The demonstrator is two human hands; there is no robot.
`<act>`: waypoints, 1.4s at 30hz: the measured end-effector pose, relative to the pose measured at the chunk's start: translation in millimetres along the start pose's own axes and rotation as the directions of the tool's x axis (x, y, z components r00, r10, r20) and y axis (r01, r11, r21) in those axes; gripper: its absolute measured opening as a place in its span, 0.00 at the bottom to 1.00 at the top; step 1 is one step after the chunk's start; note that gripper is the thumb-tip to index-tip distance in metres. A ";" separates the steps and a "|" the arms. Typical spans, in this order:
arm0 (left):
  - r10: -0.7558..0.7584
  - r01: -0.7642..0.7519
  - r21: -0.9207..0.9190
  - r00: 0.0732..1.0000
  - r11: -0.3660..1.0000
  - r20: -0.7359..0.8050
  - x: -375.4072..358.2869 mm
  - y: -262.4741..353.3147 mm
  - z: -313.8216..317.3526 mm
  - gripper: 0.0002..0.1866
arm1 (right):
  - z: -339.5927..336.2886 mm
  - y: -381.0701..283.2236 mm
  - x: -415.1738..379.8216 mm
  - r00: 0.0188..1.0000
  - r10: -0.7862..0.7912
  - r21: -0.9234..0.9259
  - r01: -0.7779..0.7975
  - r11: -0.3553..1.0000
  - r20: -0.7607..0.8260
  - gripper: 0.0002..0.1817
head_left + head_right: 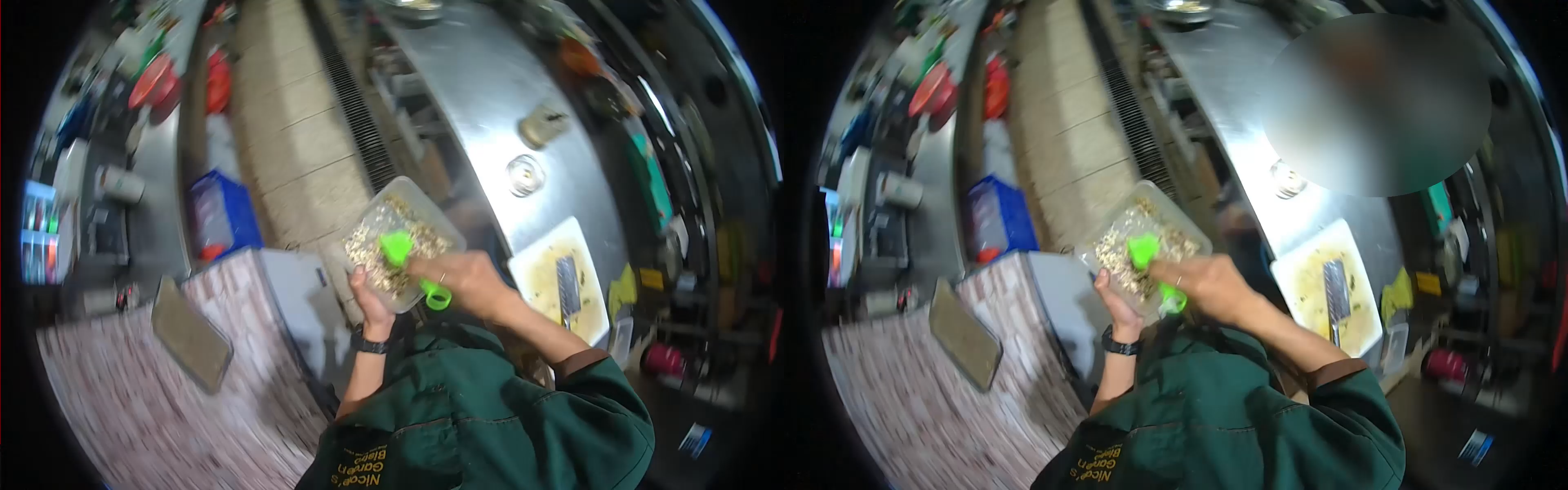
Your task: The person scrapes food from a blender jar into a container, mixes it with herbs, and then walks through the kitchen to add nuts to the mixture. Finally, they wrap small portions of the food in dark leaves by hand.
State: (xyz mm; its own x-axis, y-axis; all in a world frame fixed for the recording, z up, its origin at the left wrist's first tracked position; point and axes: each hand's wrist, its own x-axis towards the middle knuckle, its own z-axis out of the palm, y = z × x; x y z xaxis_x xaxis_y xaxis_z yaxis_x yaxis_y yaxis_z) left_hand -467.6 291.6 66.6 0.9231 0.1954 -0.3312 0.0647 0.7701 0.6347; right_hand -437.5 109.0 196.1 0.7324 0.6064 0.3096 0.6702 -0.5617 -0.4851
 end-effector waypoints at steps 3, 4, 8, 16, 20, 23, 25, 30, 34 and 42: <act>-0.129 0.104 0.129 0.969 0.986 0.208 -7.2 -15.2 3.2 0.32 | -5.1 -21.2 -39.2 0.993 0.111 -0.005 -0.111 0.994 -0.039 0.24; -0.177 0.162 0.116 0.976 0.980 0.130 -8.4 -24.3 -1.5 0.32 | -10.5 -24.0 -47.4 0.966 0.221 0.040 -0.217 0.975 -0.132 0.22; -0.372 0.329 0.205 0.900 0.922 0.227 -20.3 -45.9 15.0 0.31 | -25.1 -27.5 -86.5 0.608 0.716 0.232 -0.684 0.692 -0.342 0.08; -0.560 0.407 0.417 0.743 0.813 0.366 -36.7 -98.6 78.1 0.29 | -31.9 -27.8 -174.7 0.453 0.625 0.159 -0.716 0.680 -0.635 0.08; -0.599 0.387 0.499 0.702 0.775 0.385 -56.1 -134.9 109.5 0.32 | -48.7 -20.1 -211.9 0.312 0.622 0.309 -0.659 0.686 -0.718 0.09; -0.702 0.521 0.493 0.637 0.697 0.319 -66.3 -148.9 109.1 0.33 | -66.8 -4.1 -236.5 0.328 0.518 0.188 -0.675 0.714 -0.790 0.07; -0.667 0.473 0.494 0.649 0.730 0.365 -75.8 -159.0 126.2 0.34 | -67.9 4.8 -251.7 0.290 0.631 0.301 -0.688 0.660 -0.720 0.07; -0.638 0.428 0.520 0.690 0.740 0.341 -89.6 -166.4 160.5 0.34 | -95.5 13.6 -271.3 0.195 0.589 0.390 -0.583 0.712 -0.784 0.07; -0.596 0.397 0.502 0.730 0.768 0.334 -93.1 -178.4 177.7 0.35 | -88.8 46.3 -283.3 0.198 0.738 0.586 -0.491 0.645 -0.646 0.06; -0.738 0.593 0.444 0.592 0.672 0.325 -31.1 -206.1 196.9 0.36 | -111.7 121.1 -306.6 0.097 0.729 0.629 -0.439 0.642 -0.677 0.10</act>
State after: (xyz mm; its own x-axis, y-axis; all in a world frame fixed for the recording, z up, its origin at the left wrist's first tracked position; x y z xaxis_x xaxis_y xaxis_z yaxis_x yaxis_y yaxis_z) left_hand -435.0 7.2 83.6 0.6218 -0.6497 -0.4374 0.7594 0.3634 0.5397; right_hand -567.4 -207.8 133.8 0.6410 -0.7323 0.2299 0.0328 -0.2732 -0.9614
